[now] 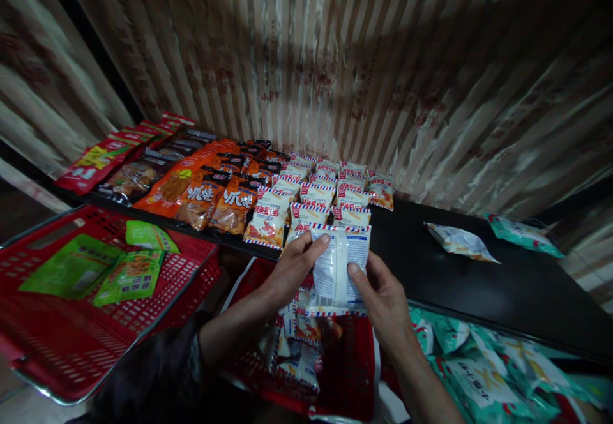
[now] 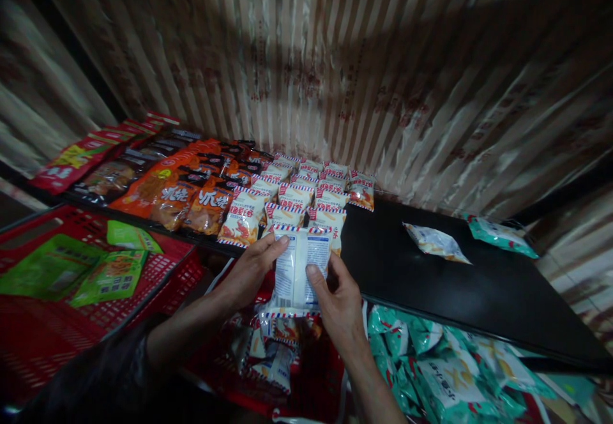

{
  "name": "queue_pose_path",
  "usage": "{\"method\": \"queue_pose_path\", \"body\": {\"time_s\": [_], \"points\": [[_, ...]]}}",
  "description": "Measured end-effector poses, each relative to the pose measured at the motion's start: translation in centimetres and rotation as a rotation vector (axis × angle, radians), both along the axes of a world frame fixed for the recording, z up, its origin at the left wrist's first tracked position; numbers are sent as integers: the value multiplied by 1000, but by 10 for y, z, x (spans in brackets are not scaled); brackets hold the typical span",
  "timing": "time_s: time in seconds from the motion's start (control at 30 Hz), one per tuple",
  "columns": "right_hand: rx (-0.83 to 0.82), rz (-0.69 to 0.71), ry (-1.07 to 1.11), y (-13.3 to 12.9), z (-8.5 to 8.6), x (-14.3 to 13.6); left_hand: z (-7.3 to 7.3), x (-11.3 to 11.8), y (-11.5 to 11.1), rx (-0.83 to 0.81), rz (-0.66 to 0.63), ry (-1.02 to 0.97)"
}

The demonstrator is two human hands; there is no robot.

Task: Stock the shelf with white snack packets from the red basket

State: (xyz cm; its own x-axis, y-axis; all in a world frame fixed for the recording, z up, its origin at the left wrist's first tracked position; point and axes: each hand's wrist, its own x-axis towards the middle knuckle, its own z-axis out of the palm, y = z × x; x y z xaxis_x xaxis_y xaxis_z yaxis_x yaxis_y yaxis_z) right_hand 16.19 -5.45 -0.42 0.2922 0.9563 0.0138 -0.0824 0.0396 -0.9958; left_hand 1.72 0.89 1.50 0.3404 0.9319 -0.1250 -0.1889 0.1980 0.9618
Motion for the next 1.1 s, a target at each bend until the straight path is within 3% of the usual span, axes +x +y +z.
{"method": "queue_pose_path", "body": {"time_s": [0.37,0.53,0.73,0.9,1.1], "points": [[-57,0,-116,-2,-6,2,-1,-7,16,-79,107,-95],[-25,58,-42,0,-9,0,6,-10,21,-84,177,-156],[-48,-29,-33,1,-13,0,4,-11,21,-65,183,-179],[-74,-25,-2,-1,-13,1,6,-12,22,-30,269,-173],[-61,-1,4,-1,-17,5,6,-11,23,-85,275,-247]]}}
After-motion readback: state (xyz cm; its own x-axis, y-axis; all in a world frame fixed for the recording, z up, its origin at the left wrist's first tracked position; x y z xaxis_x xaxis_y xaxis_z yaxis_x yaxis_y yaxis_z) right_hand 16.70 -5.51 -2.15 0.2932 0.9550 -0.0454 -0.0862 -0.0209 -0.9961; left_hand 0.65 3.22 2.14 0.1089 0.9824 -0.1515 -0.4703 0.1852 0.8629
